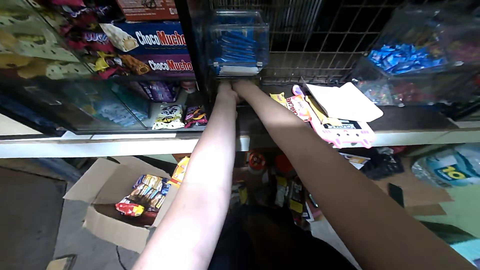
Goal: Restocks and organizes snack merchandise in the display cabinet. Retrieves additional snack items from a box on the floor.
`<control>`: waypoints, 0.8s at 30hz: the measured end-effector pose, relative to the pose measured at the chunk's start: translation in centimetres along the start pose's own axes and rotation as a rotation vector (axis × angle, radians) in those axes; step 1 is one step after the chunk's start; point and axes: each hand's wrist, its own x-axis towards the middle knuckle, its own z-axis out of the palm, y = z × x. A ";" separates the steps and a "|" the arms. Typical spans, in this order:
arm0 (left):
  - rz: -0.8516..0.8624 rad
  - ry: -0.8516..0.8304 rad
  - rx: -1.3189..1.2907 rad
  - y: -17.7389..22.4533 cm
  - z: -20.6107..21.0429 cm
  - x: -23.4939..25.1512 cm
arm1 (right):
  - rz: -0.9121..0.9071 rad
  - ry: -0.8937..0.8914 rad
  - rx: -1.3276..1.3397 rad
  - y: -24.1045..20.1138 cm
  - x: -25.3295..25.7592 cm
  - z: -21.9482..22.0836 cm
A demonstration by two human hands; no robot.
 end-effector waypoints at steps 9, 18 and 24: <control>0.122 0.036 0.293 0.1 -0.3 0.3 | 0.008 -0.144 -0.094 -0.3 -1.6 -1.6; 0.127 -0.165 0.062 0.4 0.0 0.3 | -0.244 -0.259 -0.137 0.9 -6.4 -5.3; -0.019 -0.003 0.061 0.0 1.4 3.0 | -0.380 -0.116 0.302 8.0 -10.1 -8.7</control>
